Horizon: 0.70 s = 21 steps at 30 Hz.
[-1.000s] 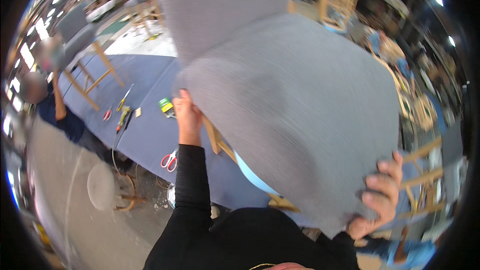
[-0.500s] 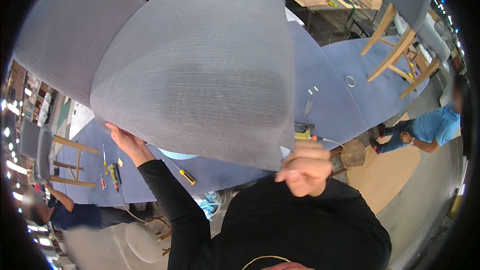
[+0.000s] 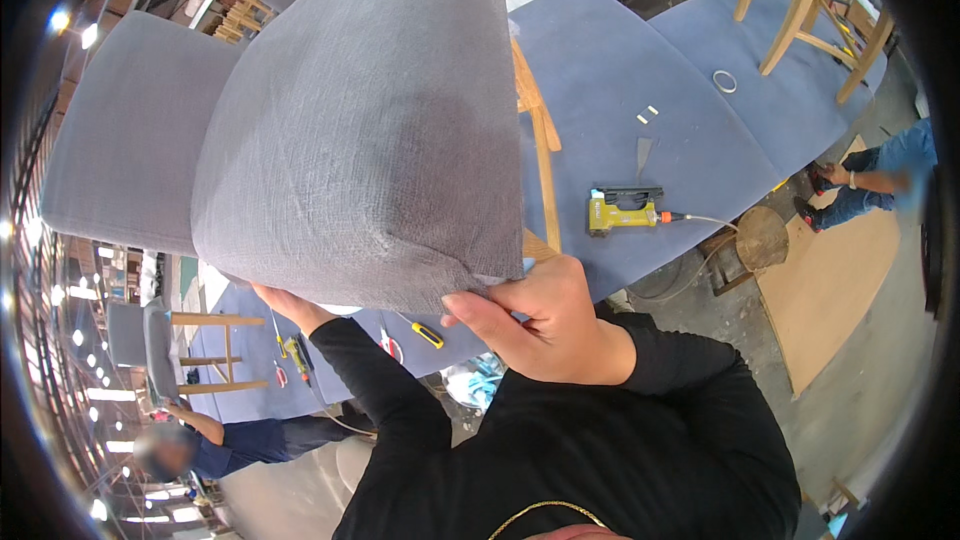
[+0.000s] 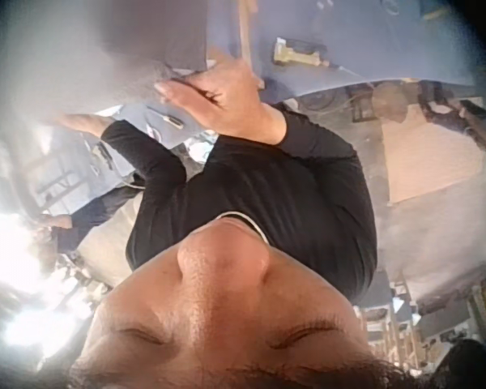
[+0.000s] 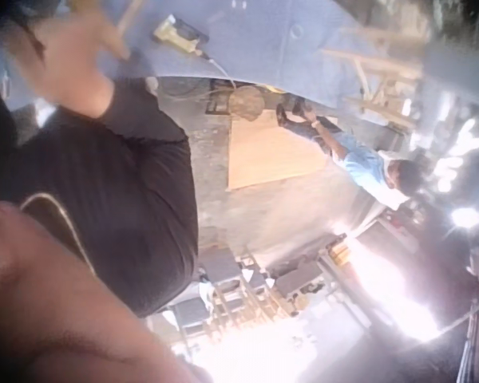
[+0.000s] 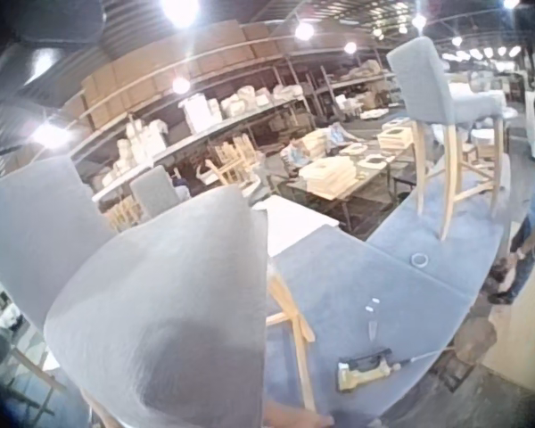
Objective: The person upholsters a wooden chair by pulling and smoothing grey fabric over the seat and backrest. They use a staple gun to secure the fabric to the underside of the chair frame, repeatedly adjusting the material to ensure a tight fit.
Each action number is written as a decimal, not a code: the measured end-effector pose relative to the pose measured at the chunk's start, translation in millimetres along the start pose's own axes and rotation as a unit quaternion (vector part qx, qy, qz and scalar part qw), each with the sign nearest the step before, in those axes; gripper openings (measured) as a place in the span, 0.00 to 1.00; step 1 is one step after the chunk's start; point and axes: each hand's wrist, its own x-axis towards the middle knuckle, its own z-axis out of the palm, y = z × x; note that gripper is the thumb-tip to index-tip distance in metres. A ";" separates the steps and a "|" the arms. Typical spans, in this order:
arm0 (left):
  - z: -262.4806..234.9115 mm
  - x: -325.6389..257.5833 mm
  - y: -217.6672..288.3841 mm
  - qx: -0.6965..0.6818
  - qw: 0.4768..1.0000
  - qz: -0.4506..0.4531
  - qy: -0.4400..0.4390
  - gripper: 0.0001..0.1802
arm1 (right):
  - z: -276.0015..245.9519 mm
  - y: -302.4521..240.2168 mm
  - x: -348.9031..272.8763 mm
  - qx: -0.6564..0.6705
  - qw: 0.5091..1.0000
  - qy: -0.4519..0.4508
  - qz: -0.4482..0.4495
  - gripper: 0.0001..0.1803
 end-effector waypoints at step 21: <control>-59.8 25.9 -12.5 -0.092 0.996 -0.004 -0.001 0.22 | -0.8 30.5 -16.3 0.010 0.999 -0.051 -0.003 0.22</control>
